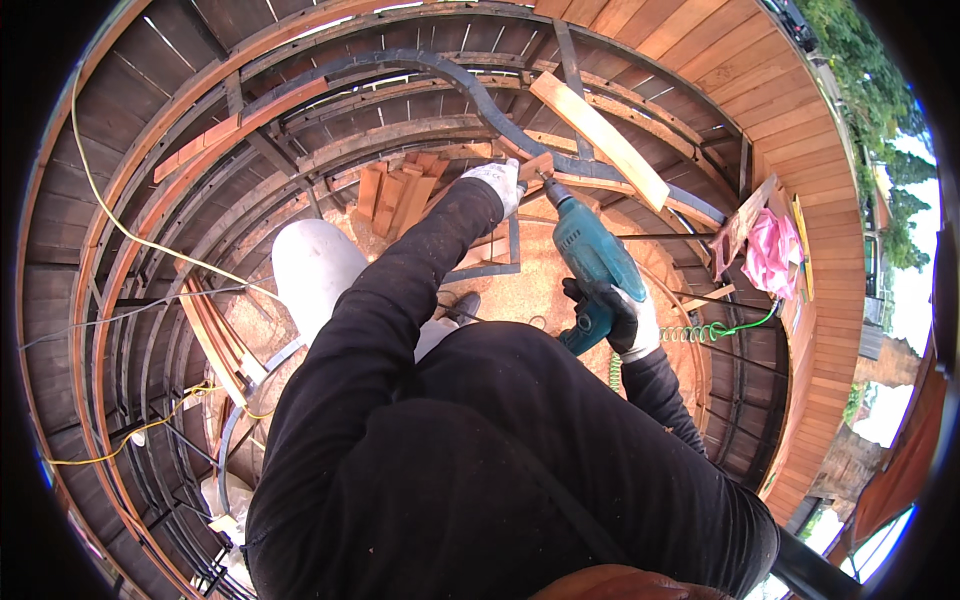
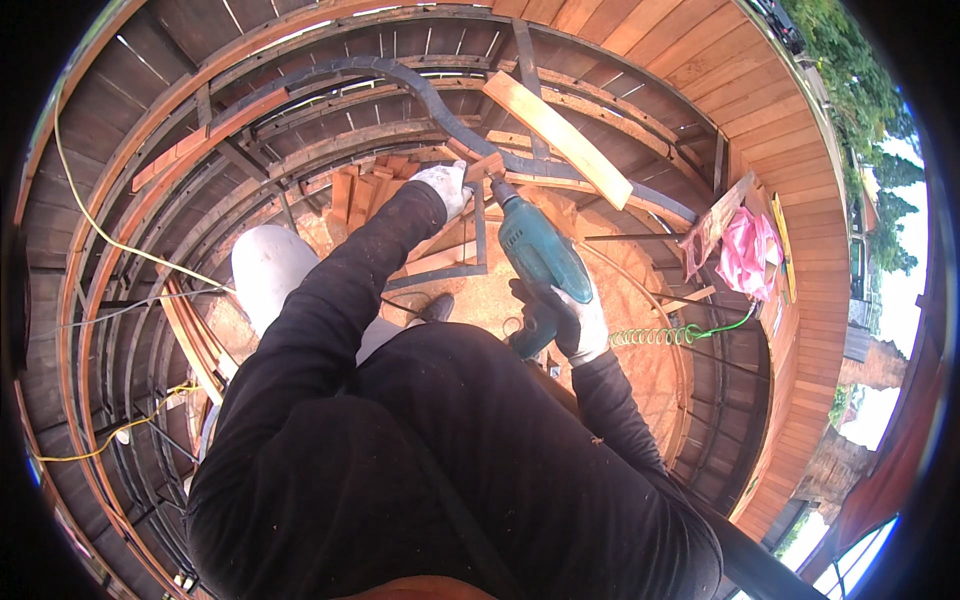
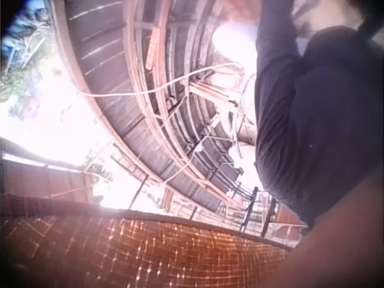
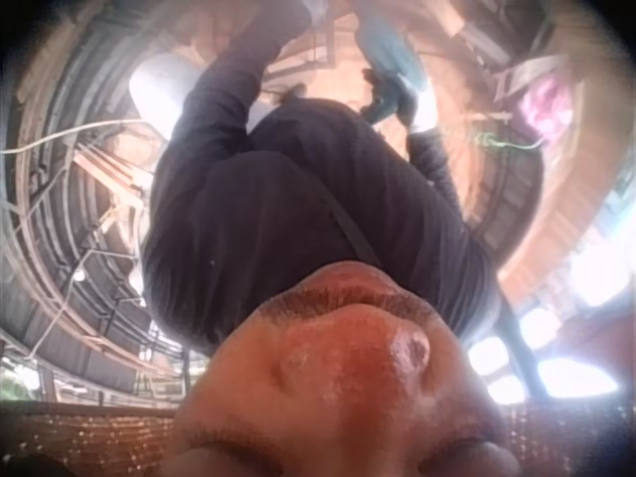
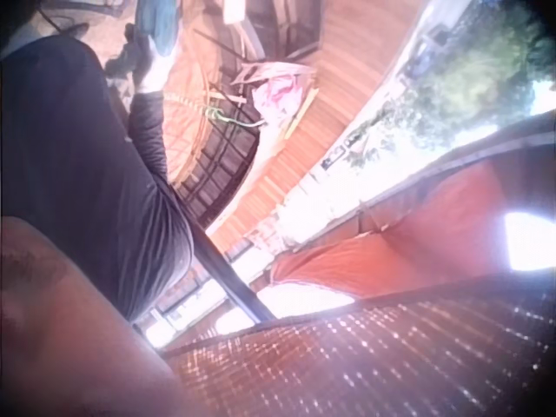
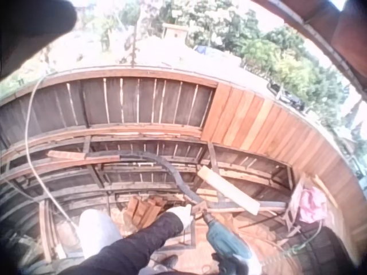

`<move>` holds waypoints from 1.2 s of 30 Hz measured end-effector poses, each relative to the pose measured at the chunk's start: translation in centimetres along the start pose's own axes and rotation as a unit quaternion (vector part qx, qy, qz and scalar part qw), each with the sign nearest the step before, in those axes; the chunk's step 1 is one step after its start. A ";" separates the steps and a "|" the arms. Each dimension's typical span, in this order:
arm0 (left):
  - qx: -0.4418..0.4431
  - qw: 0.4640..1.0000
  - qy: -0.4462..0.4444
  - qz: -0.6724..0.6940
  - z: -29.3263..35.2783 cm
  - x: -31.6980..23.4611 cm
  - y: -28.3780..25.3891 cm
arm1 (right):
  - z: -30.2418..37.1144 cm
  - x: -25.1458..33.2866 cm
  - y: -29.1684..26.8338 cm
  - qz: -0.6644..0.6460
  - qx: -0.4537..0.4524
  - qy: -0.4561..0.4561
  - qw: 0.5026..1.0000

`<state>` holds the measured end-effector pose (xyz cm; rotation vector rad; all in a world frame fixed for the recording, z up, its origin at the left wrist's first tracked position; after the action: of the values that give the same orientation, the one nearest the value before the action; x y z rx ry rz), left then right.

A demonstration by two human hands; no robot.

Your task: The person installs curved wooden planks onto a circular roof framework. They position each plank, then use a corded drill to fasten it to the underlying structure, repeating this sequence around the roof.

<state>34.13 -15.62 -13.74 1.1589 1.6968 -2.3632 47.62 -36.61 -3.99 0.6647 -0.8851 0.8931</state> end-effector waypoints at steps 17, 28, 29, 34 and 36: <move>0.005 1.000 -0.013 0.021 0.2 -0.1 -0.2 | -0.4 -1.5 -1.4 0.027 -0.037 0.023 0.999; -0.003 1.000 0.006 -0.008 -0.1 0.3 0.4 | 0.0 0.3 -1.7 0.059 -0.010 -0.009 0.998; -0.004 1.000 0.008 -0.011 -0.1 0.2 0.5 | 0.1 0.4 -1.8 0.058 -0.013 -0.013 0.998; -0.009 1.000 -0.004 0.004 0.2 0.3 0.7 | 0.6 1.3 -1.8 0.062 -0.004 -0.032 0.998; -0.010 1.000 -0.009 0.016 0.8 0.2 0.9 | 1.0 1.5 -1.6 0.060 0.010 -0.035 0.998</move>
<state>33.96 -16.56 -14.51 1.1501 1.6783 -2.3258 49.12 -37.56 -2.41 0.6674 -0.9882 0.9926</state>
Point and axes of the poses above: each hand's wrist, its own z-axis away from the middle knuckle, its own y-axis out of the palm, x = y × z, the point moved 6 cm from there along -z, towards the middle knuckle, and after that the axes turned 12 degrees about -x, right-handed, at the moved point
